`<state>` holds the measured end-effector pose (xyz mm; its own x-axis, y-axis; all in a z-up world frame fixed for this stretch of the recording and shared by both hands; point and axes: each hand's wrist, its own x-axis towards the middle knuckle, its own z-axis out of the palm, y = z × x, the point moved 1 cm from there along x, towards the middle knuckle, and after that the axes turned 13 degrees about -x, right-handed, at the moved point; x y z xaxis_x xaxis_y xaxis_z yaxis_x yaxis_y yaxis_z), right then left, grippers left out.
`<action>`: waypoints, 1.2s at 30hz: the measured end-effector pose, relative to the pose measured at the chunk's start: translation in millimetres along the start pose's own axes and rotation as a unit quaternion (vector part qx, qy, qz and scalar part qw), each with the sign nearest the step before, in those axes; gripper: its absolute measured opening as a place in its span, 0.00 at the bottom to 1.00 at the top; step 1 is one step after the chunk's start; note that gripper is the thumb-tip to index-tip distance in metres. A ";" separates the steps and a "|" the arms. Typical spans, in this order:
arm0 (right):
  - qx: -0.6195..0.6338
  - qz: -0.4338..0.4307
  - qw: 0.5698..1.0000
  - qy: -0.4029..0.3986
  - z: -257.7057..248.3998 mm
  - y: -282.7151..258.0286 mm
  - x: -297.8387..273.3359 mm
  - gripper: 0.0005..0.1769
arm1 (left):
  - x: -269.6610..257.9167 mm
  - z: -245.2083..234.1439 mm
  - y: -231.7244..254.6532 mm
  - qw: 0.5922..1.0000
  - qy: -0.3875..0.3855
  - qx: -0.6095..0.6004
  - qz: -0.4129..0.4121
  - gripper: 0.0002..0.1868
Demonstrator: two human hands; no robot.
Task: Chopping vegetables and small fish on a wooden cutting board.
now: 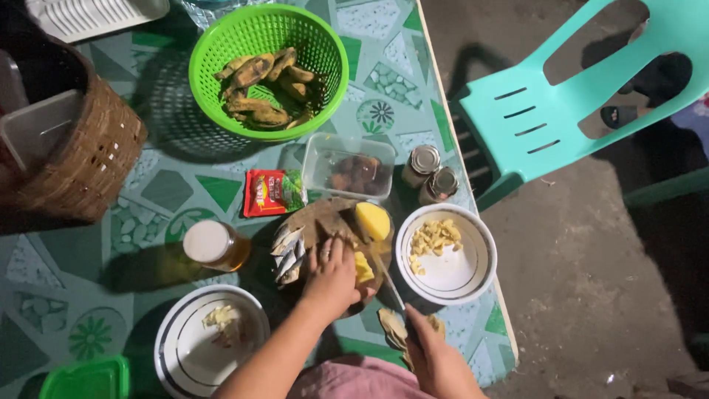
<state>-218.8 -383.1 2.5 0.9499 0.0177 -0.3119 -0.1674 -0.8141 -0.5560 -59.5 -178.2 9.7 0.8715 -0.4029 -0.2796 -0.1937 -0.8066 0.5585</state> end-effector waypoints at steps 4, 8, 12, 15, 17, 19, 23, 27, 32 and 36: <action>0.015 -0.025 1.000 -0.004 13.8 0.8 -12.3 0.40 | 5.0 7.7 -10.8 0.999 -0.009 -0.010 -0.029 0.50; -0.038 0.050 0.996 -0.057 12.9 -7.9 -16.0 0.43 | -1.6 -5.4 -4.7 1.000 0.010 0.017 -0.013 0.51; -0.058 0.032 0.996 -0.065 17.7 -8.4 -17.9 0.43 | -0.6 5.3 -17.2 0.998 0.014 0.059 0.009 0.43; -0.073 0.047 0.992 -0.087 22.0 -7.9 -16.6 0.44 | 2.6 14.7 -23.9 0.995 0.056 0.064 0.047 0.43; -0.080 0.025 0.994 -0.070 29.5 -1.3 -16.3 0.44 | 4.2 17.8 -26.7 0.995 0.059 0.068 0.052 0.42; -0.086 0.004 0.995 -0.053 34.1 2.9 -15.8 0.45 | 3.5 21.2 -28.9 0.994 0.061 0.073 0.057 0.41; -0.035 -0.060 0.997 -0.032 41.1 12.5 -7.7 0.42 | 5.0 20.9 -27.5 0.994 0.056 0.074 0.050 0.39; -0.045 -0.005 0.997 -0.070 31.2 -3.5 5.1 0.39 | 5.6 21.4 -26.3 0.996 0.042 0.064 0.034 0.42; -0.075 0.055 0.989 -0.112 15.0 -35.4 21.9 0.42 | 7.2 25.1 -30.1 0.997 0.048 0.062 0.026 0.46; 0.098 0.048 0.987 -0.115 0.9 -31.8 24.0 0.40 | 3.5 24.1 -27.6 0.998 0.038 0.040 0.010 0.47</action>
<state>-190.8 -356.2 12.0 0.8464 0.0952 -0.5240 -0.3229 -0.6907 -0.6471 -61.9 -167.7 -25.5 0.8982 -0.3872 -0.2082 -0.2433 -0.8322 0.4983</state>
